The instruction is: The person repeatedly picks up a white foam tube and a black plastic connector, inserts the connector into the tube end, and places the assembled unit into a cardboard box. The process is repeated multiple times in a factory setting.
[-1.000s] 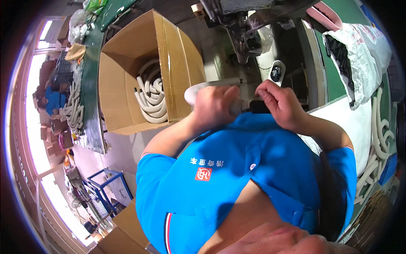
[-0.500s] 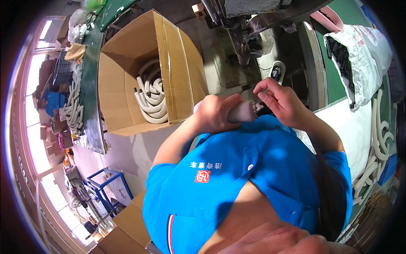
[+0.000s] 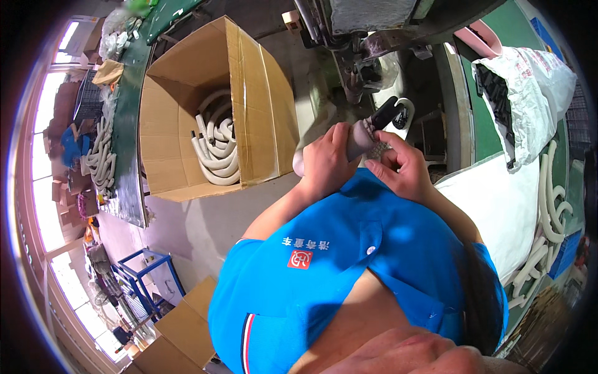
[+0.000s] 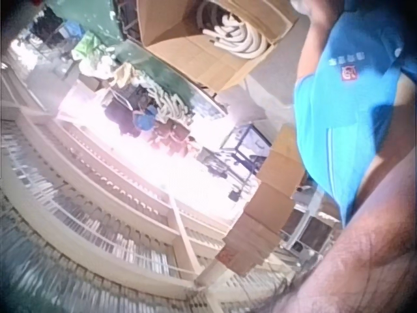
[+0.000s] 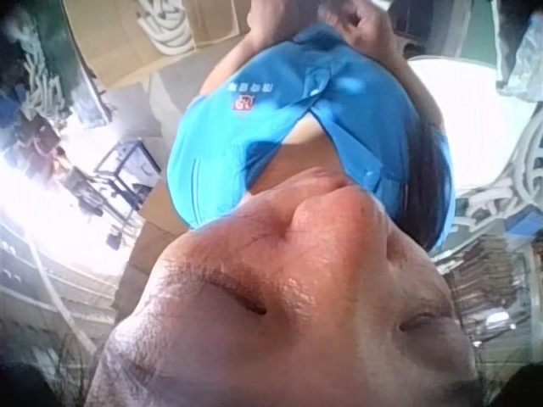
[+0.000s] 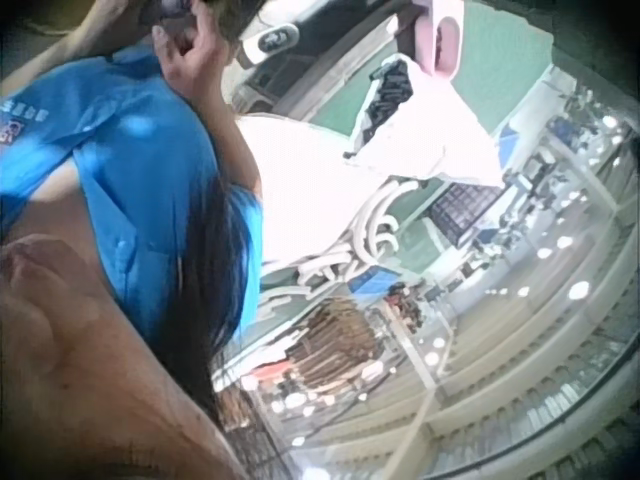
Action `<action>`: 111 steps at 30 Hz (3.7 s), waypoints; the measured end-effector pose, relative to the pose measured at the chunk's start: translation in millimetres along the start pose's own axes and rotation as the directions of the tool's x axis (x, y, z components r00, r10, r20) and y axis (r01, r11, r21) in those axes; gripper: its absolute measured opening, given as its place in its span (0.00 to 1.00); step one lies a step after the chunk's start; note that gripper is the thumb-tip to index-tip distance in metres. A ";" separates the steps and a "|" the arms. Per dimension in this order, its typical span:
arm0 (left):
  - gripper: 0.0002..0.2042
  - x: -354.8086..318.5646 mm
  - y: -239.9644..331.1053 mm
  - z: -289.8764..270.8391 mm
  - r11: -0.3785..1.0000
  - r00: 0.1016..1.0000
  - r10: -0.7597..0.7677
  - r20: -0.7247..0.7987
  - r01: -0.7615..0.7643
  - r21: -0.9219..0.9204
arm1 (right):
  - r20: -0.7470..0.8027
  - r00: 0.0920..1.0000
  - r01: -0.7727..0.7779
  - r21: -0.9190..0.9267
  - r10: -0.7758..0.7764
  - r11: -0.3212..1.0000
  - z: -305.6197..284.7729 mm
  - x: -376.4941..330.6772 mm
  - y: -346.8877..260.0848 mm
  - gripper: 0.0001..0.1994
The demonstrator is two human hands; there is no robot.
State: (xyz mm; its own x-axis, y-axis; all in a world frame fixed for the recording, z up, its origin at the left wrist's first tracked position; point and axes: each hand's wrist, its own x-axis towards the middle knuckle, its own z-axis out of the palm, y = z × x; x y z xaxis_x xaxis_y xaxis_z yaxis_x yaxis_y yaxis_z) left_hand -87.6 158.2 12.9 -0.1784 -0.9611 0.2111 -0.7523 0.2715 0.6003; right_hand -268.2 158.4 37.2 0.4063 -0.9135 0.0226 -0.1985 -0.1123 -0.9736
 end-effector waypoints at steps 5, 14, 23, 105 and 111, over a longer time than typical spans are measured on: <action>0.22 1.9 2.2 8.8 0.997 0.998 0.063 0.011 -0.064 0.035 | 0.162 0.979 -0.132 0.061 0.121 0.989 -4.2 2.4 12.0 0.15; 0.25 7.2 11.7 -5.0 0.875 0.931 0.336 -0.142 -0.364 -0.319 | -0.265 0.757 0.523 -0.302 -0.597 0.797 12.5 -7.9 33.3 0.18; 0.31 6.7 0.5 11.6 0.513 0.929 0.325 -0.179 -0.332 -0.791 | -0.298 0.668 0.661 -0.183 -0.681 0.728 14.5 9.2 26.9 0.25; 0.21 63.7 -12.9 70.8 0.906 0.464 -0.262 0.847 -0.183 0.380 | -0.662 -0.747 -0.649 0.706 0.063 -0.284 -217.9 -640.6 225.5 0.34; 0.20 79.0 36.8 119.6 0.862 0.413 0.076 0.907 -0.485 0.149 | -0.657 -0.602 -0.798 0.519 0.453 -0.307 -255.3 -586.1 195.0 0.38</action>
State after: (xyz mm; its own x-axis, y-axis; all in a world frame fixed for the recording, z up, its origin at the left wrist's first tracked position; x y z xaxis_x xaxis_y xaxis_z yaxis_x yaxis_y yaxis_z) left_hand -205.3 86.1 -40.6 -0.7061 -0.4238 -0.5674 -0.6564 0.6922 0.2999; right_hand -772.7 572.0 -107.9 -0.9209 0.2421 -0.3057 0.1998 0.9661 0.1632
